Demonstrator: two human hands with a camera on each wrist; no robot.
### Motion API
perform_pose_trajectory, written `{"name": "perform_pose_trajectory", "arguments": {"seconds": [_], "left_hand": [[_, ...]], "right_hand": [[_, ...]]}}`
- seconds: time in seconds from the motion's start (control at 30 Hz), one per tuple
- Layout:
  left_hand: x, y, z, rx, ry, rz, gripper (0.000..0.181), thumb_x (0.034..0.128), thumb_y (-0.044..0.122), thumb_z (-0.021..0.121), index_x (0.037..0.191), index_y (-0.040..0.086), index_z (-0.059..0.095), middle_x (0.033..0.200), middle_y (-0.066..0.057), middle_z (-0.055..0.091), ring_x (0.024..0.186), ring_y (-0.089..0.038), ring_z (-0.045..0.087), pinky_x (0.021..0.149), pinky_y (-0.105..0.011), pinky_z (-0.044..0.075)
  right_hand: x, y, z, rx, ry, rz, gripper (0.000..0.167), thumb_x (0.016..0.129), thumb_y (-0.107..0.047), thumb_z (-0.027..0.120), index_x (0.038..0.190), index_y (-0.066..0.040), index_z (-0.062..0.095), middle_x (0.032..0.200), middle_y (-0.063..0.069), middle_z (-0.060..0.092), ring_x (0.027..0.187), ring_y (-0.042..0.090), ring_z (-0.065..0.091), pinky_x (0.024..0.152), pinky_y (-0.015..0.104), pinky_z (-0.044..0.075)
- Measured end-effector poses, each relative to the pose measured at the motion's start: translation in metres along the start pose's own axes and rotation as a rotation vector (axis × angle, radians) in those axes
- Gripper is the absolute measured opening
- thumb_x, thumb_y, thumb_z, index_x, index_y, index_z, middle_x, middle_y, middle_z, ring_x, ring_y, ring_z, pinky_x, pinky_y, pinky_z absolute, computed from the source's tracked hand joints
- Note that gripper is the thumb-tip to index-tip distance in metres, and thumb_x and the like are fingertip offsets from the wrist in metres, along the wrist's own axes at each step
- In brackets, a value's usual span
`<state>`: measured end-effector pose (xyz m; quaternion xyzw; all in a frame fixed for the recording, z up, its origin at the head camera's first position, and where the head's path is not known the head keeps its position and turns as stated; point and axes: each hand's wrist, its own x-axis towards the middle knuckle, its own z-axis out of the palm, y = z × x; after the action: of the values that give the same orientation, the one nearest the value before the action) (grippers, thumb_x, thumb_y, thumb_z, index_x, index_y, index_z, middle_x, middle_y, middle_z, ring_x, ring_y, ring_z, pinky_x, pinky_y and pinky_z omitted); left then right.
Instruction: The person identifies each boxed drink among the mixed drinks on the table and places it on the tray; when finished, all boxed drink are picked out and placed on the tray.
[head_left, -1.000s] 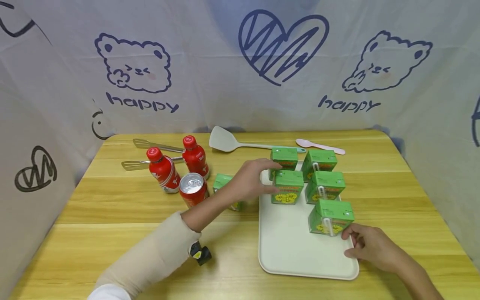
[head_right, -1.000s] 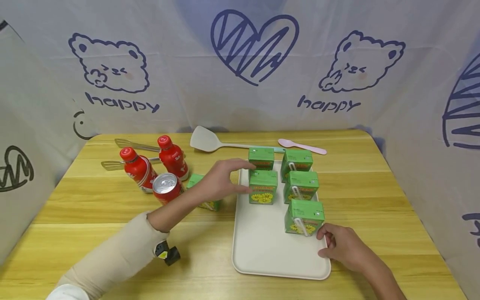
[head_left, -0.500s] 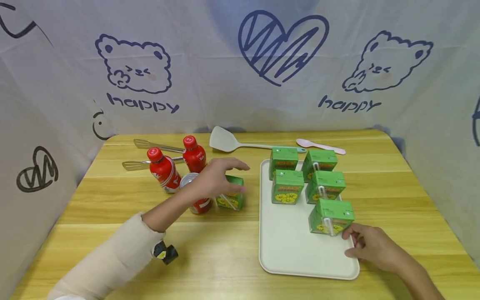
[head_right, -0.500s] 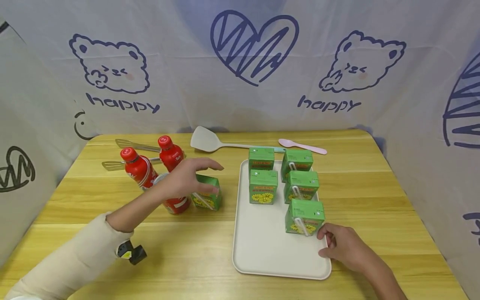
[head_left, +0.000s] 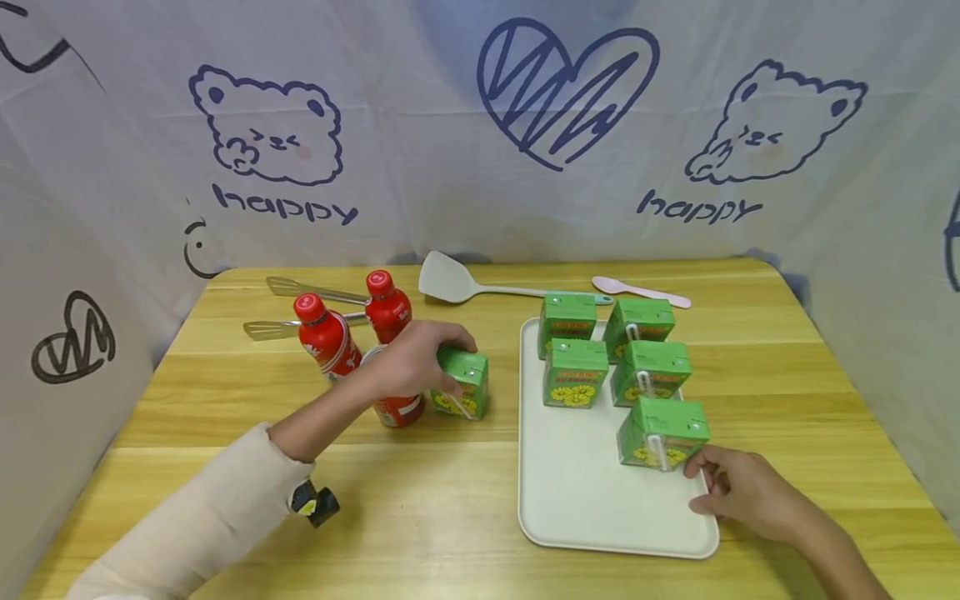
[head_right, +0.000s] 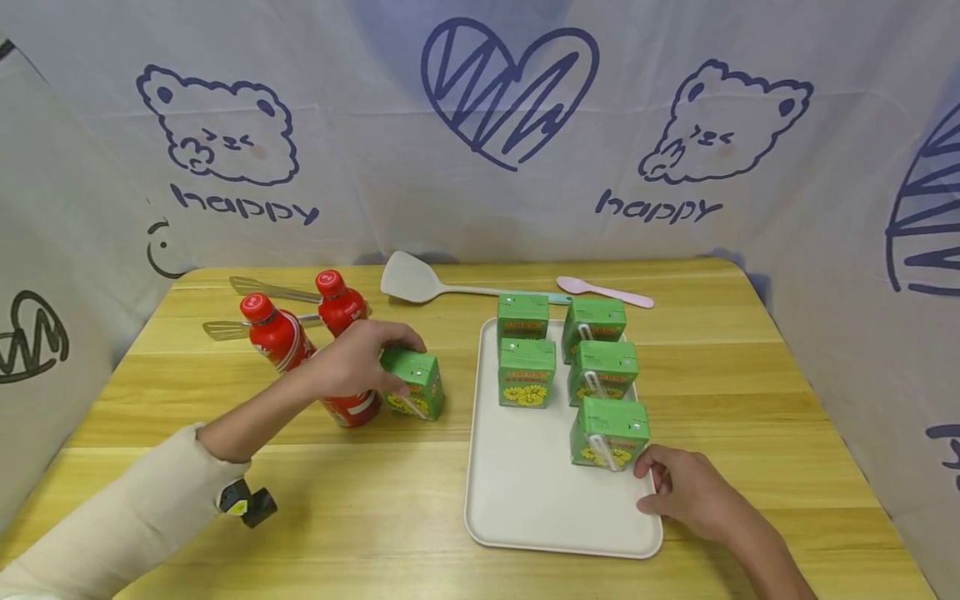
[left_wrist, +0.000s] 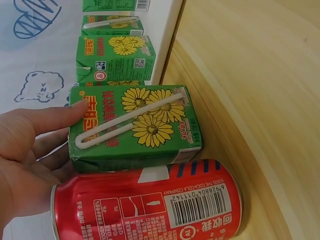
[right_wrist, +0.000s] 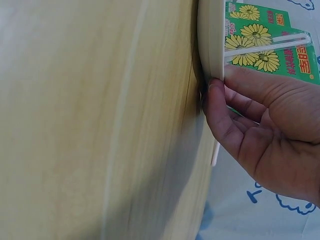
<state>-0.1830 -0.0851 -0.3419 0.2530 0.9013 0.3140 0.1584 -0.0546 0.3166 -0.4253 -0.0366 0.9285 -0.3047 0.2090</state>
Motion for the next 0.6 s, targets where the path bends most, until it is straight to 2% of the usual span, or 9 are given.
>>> {"name": "perform_pose_trajectory", "arguments": {"seconds": [0.37,0.6], "left_hand": [[-0.0009,0.0016,0.0046,0.033,0.047,0.036,0.044,0.0699,0.011,0.084,0.111,0.009,0.068,0.109,-0.005,0.069,0.095,-0.019,0.061,0.086,-0.034,0.053],[-0.0025,0.0057,0.0085,0.006,0.068,0.041,0.044,0.0692,0.012,0.084,0.110,0.010,0.068,0.109,-0.005,0.069,0.094,-0.018,0.061,0.083,-0.032,0.054]], "right_hand": [[0.0000,-0.0004,-0.0008,0.002,-0.001,-0.002,0.030,0.074,-0.012,0.079,0.096,-0.006,0.061,0.077,0.002,0.050,0.063,0.008,0.045,0.053,0.021,0.042],[0.0009,-0.0014,-0.0004,-0.002,-0.002,0.018,0.030,0.073,-0.012,0.079,0.096,-0.006,0.061,0.077,0.002,0.050,0.065,0.010,0.045,0.054,0.021,0.041]]}}
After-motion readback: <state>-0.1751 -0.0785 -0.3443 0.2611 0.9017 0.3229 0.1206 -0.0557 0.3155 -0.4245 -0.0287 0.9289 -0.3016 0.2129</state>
